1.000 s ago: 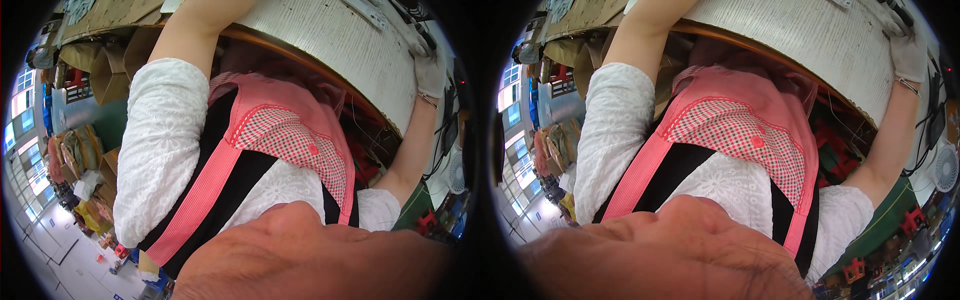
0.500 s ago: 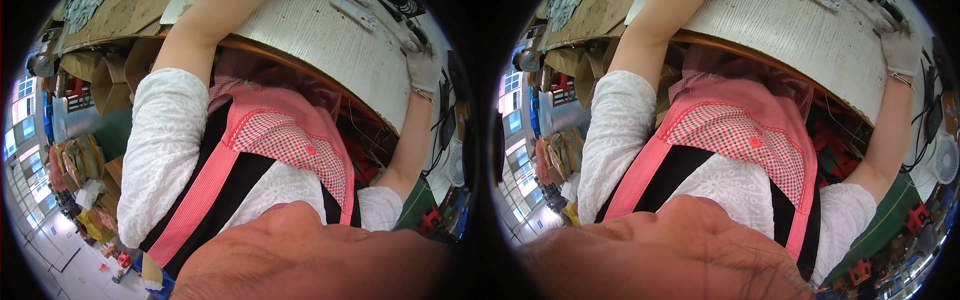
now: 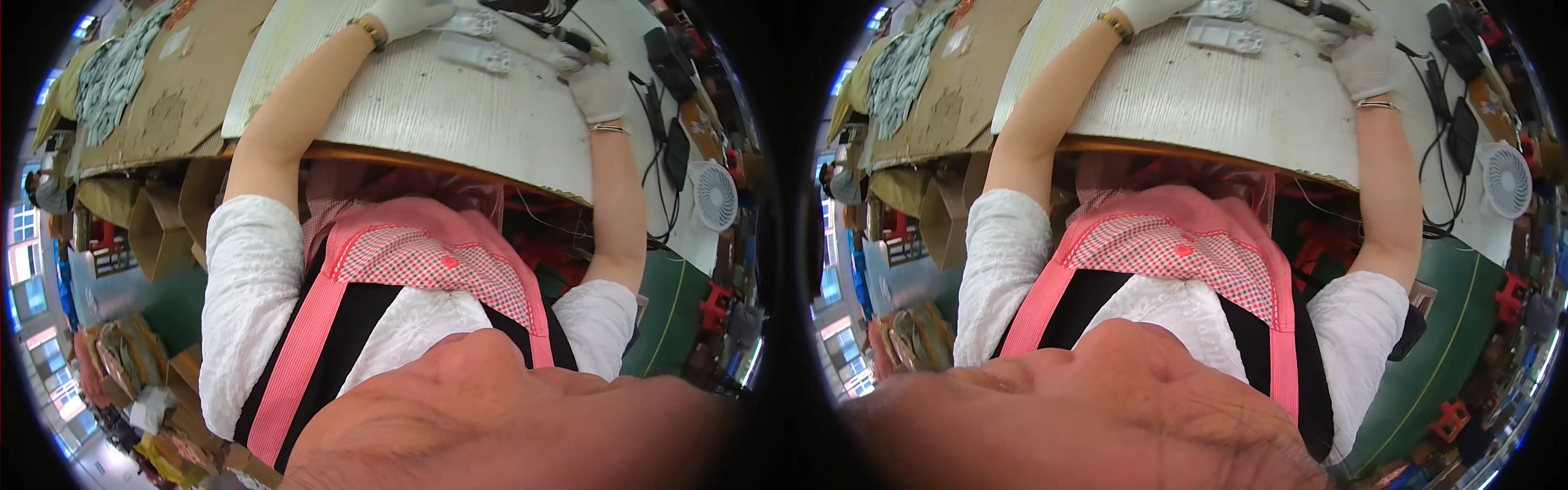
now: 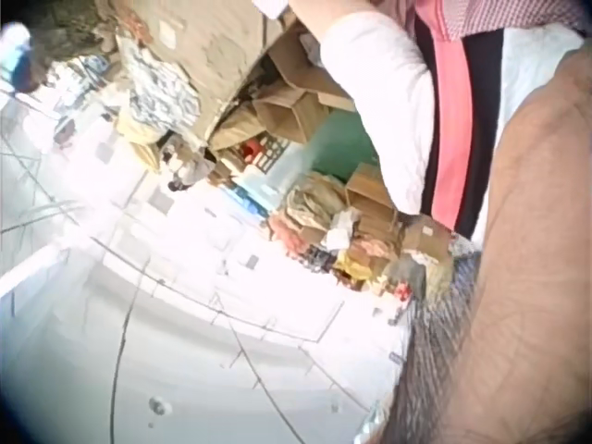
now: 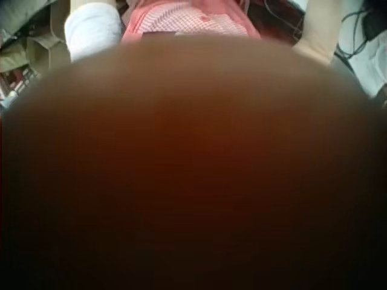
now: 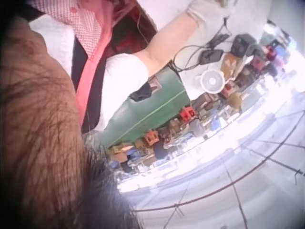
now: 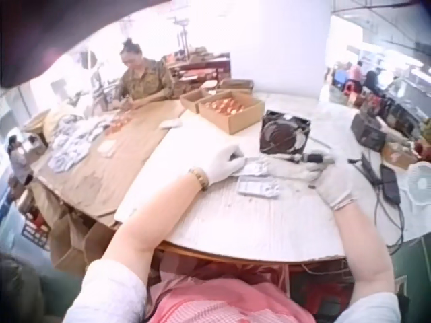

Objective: Soldering small electronic components onto parts at a workstation.

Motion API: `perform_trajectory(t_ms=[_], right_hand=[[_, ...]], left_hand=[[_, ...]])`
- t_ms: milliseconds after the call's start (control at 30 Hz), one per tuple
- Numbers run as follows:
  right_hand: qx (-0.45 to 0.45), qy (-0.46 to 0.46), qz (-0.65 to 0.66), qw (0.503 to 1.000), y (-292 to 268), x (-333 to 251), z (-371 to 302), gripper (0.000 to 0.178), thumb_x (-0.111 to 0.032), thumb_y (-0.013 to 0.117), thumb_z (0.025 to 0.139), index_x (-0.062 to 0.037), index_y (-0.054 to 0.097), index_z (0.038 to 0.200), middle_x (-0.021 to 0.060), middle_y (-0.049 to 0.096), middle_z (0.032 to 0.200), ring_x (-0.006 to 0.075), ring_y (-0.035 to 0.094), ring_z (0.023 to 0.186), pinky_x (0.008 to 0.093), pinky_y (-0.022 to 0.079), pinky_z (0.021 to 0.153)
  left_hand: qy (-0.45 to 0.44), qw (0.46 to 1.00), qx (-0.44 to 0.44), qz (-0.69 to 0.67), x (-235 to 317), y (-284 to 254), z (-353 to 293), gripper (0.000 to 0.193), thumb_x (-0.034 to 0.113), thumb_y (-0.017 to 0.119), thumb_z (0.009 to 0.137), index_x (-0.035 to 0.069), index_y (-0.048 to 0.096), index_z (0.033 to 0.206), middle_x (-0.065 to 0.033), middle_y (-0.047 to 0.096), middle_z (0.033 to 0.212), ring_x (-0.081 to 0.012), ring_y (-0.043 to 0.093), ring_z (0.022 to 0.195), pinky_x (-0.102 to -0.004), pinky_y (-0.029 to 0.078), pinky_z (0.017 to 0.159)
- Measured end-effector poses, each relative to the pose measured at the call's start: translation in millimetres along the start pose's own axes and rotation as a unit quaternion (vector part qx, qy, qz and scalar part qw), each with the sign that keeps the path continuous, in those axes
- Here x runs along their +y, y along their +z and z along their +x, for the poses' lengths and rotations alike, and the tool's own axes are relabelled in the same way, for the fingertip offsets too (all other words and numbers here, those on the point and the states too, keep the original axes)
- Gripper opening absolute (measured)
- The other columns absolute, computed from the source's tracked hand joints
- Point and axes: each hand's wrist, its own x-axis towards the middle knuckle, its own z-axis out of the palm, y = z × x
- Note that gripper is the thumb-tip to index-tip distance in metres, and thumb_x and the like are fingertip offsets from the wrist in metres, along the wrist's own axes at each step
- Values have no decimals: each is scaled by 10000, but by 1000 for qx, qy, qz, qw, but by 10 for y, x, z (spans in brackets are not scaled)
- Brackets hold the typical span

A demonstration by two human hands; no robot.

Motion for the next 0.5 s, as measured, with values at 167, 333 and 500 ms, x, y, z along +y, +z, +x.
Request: perform_trajectory(t_ms=[167, 333, 500], right_hand=[[-90, 2, 158, 983, 290, -174, -59, 495, -308, 240, 961, 85, 415, 1206, 302, 546, 1111, 381, 536, 985, 444, 428, 879], [100, -48, -269, 957, 649, -166, -131, 256, 17, 389, 899, 71, 482, 1131, 226, 632, 970, 214, 650, 816, 242, 547, 654], [149, -5, -247, 958, 872, -301, -204, 257, -59, 343, 938, 61, 502, 1100, 211, 644, 933, 189, 637, 756, 240, 522, 613]], left_hand=[[6, 998, 12, -53, -174, 137, 1, 152, 208, 614, 778, 66, 668, 780, -140, 644, 724, -219, 603, 644, -332, 470, 603], [13, 998, 18, -55, -223, 194, -101, 263, 295, 602, 806, 46, 637, 882, -123, 653, 800, -247, 626, 730, -336, 490, 690], [-25, 994, -13, -102, -63, 75, -165, 205, 229, 609, 822, 37, 625, 891, -84, 637, 776, -172, 598, 708, -290, 486, 680]])
